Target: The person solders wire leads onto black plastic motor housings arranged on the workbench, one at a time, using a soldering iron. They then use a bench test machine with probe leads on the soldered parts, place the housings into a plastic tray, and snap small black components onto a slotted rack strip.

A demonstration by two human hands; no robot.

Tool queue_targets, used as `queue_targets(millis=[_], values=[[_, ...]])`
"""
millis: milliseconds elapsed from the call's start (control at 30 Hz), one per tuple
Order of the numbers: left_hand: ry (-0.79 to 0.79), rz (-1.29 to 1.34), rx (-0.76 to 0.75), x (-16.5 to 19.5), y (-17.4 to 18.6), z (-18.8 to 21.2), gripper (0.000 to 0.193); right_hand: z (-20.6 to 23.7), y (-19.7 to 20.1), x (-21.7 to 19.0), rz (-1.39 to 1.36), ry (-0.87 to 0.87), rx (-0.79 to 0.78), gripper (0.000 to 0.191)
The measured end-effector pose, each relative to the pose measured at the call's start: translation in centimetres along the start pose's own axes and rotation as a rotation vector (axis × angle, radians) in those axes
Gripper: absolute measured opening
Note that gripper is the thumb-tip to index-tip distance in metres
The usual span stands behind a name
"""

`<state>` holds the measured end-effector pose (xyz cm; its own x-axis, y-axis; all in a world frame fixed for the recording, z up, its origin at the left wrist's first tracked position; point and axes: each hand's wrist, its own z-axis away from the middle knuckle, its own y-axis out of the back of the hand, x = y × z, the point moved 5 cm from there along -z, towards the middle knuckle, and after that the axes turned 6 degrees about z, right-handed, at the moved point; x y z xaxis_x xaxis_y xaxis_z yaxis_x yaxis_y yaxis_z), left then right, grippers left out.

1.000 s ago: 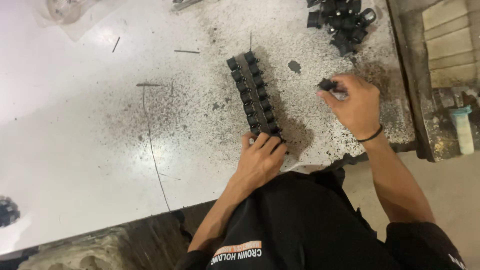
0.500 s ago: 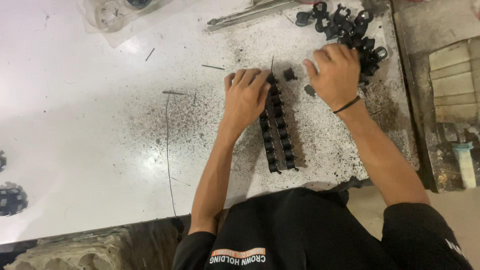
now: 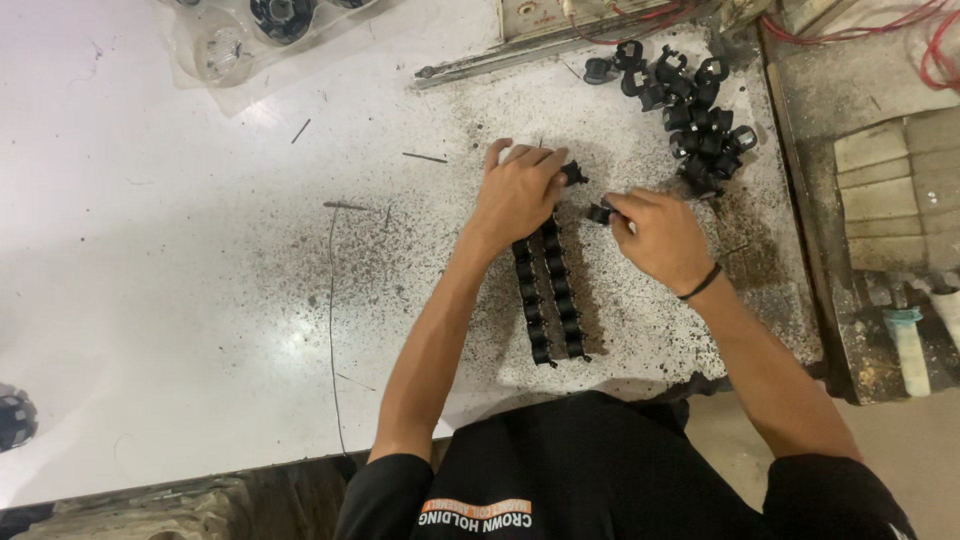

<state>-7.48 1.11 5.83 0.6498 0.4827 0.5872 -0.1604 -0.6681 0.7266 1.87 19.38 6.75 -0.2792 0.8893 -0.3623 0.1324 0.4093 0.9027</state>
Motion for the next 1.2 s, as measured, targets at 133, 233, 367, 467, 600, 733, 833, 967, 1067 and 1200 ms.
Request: queue_targets(millis=[133, 233, 367, 467, 600, 733, 833, 967, 1067, 1200], values=[[0.002, -0.007, -0.147, 0.1, -2.2, -1.4, 0.026, 0.5, -0.7, -1.7, -0.032, -0.048, 0.128, 0.013], [-0.010, -0.030, -0.174, -0.5, -2.7, -1.7, 0.025, -0.6, -2.1, -2.1, 0.015, -0.052, 0.218, 0.007], [0.022, -0.023, -0.177, -1.3, -2.5, -1.7, 0.024, -2.8, -3.5, -0.2, 0.101, -0.092, 0.116, 0.012], [0.027, -0.033, -0.204, -1.1, -1.9, -2.0, 0.028, -5.1, -2.2, 3.5, 0.331, -0.092, 0.159, 0.008], [0.109, 0.022, -0.354, -0.5, -1.1, -2.5, 0.034, -6.5, -0.4, 6.8, 0.642, 0.028, 0.313, 0.023], [0.086, -0.031, -0.406, 0.8, -0.4, -2.6, 0.051, -4.5, -1.7, 6.3, 0.337, -0.027, 0.152, 0.024], [0.033, -0.093, -0.365, 1.3, -0.5, -2.6, 0.052, -1.5, -2.0, 3.7, 0.200, -0.050, 0.111, 0.033], [0.024, -0.087, -0.369, 0.9, -1.1, -2.3, 0.048, 0.8, -1.0, 0.5, 0.252, 0.004, 0.072, 0.041], [-0.011, -0.023, -0.314, 0.7, -1.1, -2.1, 0.050, 1.3, 0.6, -0.9, 0.371, 0.103, 0.111, 0.036], [0.006, -0.035, -0.334, 0.4, -1.4, -1.8, 0.047, 1.1, 0.0, -1.8, 0.020, -0.083, -0.071, 0.014]])
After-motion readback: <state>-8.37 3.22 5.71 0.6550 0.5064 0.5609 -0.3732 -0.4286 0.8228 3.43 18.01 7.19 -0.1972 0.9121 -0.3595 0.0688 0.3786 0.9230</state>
